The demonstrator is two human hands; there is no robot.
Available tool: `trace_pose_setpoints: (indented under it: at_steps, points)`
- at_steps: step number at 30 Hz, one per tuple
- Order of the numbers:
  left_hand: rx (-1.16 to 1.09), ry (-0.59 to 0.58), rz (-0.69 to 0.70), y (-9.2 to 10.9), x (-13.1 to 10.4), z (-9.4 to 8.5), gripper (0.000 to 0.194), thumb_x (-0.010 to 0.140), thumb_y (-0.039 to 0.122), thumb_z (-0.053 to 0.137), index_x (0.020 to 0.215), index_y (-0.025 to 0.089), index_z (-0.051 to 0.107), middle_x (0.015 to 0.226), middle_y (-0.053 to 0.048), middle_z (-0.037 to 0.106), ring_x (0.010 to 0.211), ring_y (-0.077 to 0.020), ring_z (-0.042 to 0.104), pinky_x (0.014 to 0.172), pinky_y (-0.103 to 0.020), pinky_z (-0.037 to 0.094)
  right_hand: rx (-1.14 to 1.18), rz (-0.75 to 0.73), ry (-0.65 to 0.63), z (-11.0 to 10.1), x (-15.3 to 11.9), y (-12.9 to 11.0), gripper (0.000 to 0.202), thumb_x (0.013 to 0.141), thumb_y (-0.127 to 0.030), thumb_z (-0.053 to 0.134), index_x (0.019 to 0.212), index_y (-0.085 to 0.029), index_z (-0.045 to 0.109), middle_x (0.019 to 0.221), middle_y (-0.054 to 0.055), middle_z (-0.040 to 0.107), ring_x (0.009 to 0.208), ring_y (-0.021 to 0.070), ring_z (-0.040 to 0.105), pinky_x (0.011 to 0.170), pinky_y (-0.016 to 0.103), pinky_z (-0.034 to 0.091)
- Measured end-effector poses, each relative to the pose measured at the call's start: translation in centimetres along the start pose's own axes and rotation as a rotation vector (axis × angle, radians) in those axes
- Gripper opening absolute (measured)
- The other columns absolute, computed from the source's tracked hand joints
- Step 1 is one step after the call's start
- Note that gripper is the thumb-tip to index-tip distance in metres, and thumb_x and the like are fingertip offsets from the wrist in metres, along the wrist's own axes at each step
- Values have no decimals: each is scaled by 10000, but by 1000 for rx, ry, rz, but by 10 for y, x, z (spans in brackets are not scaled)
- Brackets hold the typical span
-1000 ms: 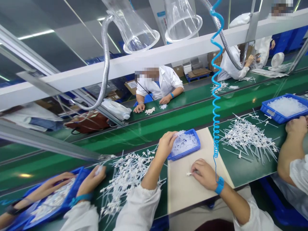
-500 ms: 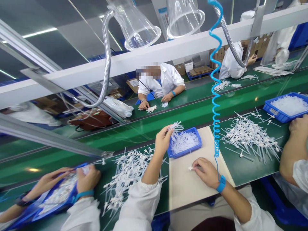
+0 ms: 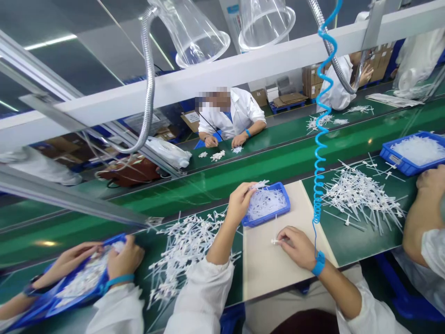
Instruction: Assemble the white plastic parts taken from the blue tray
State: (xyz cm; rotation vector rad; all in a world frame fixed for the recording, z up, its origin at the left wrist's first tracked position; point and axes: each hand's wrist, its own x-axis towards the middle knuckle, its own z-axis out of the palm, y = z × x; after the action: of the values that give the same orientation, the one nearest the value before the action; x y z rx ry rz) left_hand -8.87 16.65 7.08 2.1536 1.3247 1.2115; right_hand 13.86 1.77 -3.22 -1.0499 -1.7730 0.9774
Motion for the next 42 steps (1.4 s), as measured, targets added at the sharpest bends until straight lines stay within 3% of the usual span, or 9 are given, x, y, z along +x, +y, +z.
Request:
trace_pose_setpoints:
  at_steps: [4, 9, 13, 18, 24, 29, 33, 42]
  points:
    - [7, 3, 36, 5, -3, 0, 276, 1028, 359, 601, 1124, 198, 804, 1149, -102, 802, 1098, -257, 730, 1015, -374, 557, -21, 4, -7, 0, 0, 0, 83, 987, -163, 657, 1007, -242, 676, 1007, 45, 741, 956, 238, 685, 876, 363, 526]
    - [-71, 145, -112, 7, -2, -4, 274, 974, 364, 661, 1131, 189, 802, 1140, -82, 806, 1070, -255, 728, 991, -358, 548, -14, 12, -5, -1, 0, -1, 96, 982, -154, 649, 999, -242, 683, 996, 41, 742, 940, 230, 697, 864, 353, 526]
    - [-150, 193, -220, 20, -14, -3, 294, 948, 385, 695, 1125, 181, 812, 971, -47, 801, 888, -221, 708, 870, -319, 548, 56, 46, 39, -3, -1, -5, 75, 992, -190, 633, 1008, -238, 687, 989, 44, 752, 922, 223, 701, 851, 348, 539]
    - [-224, 198, -293, 43, -55, 14, 272, 948, 402, 707, 1050, 177, 822, 790, -15, 735, 758, -188, 662, 768, -281, 538, 156, 126, 188, -18, -15, -13, 105, 1016, -299, 619, 971, -240, 692, 958, 45, 738, 906, 227, 694, 838, 344, 543]
    - [-290, 238, -393, 55, -115, 50, 298, 980, 394, 689, 1149, 180, 810, 1084, -85, 816, 1009, -257, 747, 943, -356, 576, 286, 279, 329, -35, -40, -9, 252, 1023, -479, 652, 999, -230, 681, 907, 55, 732, 883, 244, 704, 843, 359, 546]
    - [-292, 125, -398, 62, -145, 68, 272, 1032, 359, 627, 1175, 202, 798, 1199, -106, 797, 1148, -278, 732, 1043, -394, 560, 362, 299, 323, -36, -43, -4, 307, 1008, -533, 679, 994, -226, 669, 875, 45, 712, 860, 236, 701, 836, 361, 556]
    - [-231, 61, -341, 55, -157, 64, 272, 1061, 339, 598, 1215, 220, 787, 1263, -114, 775, 1207, -280, 714, 1076, -418, 555, 332, 289, 290, -36, -40, -3, 296, 1011, -521, 679, 996, -226, 677, 881, 44, 713, 863, 232, 697, 836, 358, 545]
    - [130, -62, -150, 9, -176, 47, 328, 1089, 258, 531, 1345, 253, 736, 1250, -106, 750, 1190, -261, 690, 1066, -445, 557, 168, 286, 201, -38, -40, -5, 258, 1016, -483, 654, 1020, -231, 707, 943, 51, 748, 887, 233, 710, 843, 348, 540]
